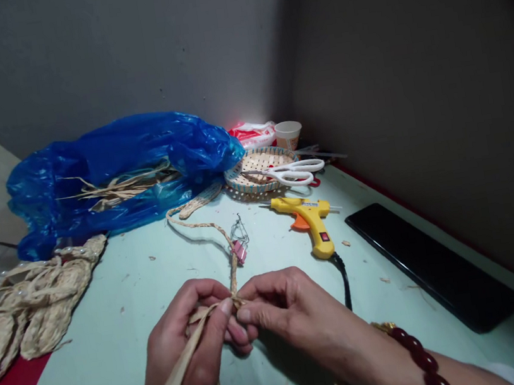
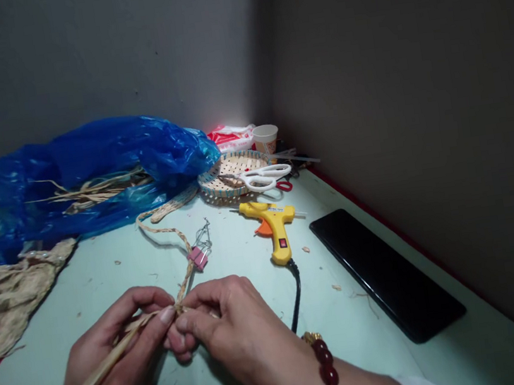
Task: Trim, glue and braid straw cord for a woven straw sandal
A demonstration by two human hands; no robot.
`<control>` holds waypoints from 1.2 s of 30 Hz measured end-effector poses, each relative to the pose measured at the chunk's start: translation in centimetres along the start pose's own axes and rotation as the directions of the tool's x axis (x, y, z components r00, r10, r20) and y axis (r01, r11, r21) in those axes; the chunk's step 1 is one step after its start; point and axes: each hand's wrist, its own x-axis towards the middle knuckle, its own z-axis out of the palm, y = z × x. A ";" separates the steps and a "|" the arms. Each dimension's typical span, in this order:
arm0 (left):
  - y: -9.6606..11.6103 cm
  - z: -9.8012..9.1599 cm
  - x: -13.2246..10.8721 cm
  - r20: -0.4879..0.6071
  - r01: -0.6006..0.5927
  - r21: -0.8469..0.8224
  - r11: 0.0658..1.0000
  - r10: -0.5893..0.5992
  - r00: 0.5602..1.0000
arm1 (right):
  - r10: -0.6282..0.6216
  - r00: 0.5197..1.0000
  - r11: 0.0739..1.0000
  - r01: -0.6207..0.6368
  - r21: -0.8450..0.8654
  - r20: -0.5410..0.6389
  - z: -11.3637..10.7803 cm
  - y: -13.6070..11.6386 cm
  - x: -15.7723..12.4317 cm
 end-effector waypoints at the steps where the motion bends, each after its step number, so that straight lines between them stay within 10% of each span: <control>1: -0.1 0.0 -0.1 -0.027 -0.053 0.039 0.998 0.054 0.998 | 0.002 1.000 1.000 -0.001 0.026 -0.013 0.1 0.0 0.0; 6: -0.7 -0.1 -0.5 -0.079 -0.200 0.231 0.952 0.223 0.972 | 0.039 0.997 0.994 -0.032 0.108 -0.062 0.5 -0.4 0.2; 16: -0.7 -0.8 0.0 0.089 0.050 -0.045 0.998 -0.046 0.995 | 0.063 0.974 0.991 -0.088 -0.104 -0.218 0.5 -0.6 0.0; 23: -1.0 -3.4 1.6 0.339 0.124 -0.021 0.992 -0.109 0.934 | 0.089 0.966 0.975 -0.134 -0.176 -0.242 0.4 -0.8 -0.1; 29: -0.4 -4.8 3.8 0.588 0.180 0.013 0.984 -0.153 0.795 | 0.109 0.971 0.965 -0.155 -0.212 -0.214 0.1 -1.1 -0.1; 36: -1.4 -5.1 5.6 0.631 0.193 -0.168 0.967 -0.045 0.775 | 0.117 0.970 0.954 -0.170 -0.247 -0.213 0.1 -1.4 -0.2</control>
